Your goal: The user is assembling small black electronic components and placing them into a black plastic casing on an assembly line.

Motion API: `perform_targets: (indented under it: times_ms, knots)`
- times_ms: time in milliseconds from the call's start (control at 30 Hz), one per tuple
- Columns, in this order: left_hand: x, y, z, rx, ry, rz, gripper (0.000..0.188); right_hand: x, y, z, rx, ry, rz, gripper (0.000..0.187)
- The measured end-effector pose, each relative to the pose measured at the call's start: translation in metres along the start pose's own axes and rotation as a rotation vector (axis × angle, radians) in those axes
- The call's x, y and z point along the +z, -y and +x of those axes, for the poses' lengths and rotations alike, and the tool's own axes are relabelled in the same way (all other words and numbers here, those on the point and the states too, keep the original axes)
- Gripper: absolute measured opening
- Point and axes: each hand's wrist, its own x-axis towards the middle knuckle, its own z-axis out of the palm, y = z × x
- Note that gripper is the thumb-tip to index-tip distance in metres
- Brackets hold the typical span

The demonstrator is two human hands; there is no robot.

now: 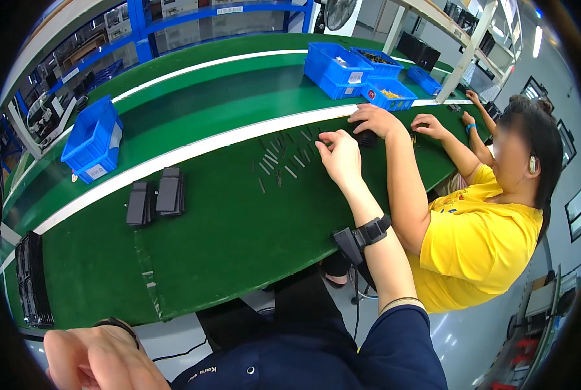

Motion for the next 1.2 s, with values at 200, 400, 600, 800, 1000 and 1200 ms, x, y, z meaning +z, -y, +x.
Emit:
perform_targets:
  times_ms: [200,400,600,800,1000,1200]
  knots:
    - [-0.002,-0.004,-0.001,0.020,-0.024,0.221,0.009,0.008,0.015,0.002,0.006,0.025,0.061,0.022]
    - [-0.070,0.054,0.008,-0.347,-0.428,0.477,0.012,-0.004,-0.017,0.017,0.148,-0.283,-0.329,0.075]
    - [-0.106,0.082,0.005,-0.533,-0.462,0.495,0.015,-0.011,-0.049,0.067,0.629,0.030,-0.376,0.113]
    - [-0.113,0.083,-0.003,-0.495,-0.431,0.624,0.021,-0.004,-0.065,0.102,0.816,0.223,-0.406,0.114]
    - [-0.113,0.079,-0.003,-0.484,-0.413,0.673,0.022,0.000,-0.067,0.104,0.829,0.254,-0.512,0.111]
    - [-0.115,0.081,-0.002,-0.459,-0.385,0.718,0.022,-0.011,-0.064,0.085,0.791,0.345,-0.569,0.109]
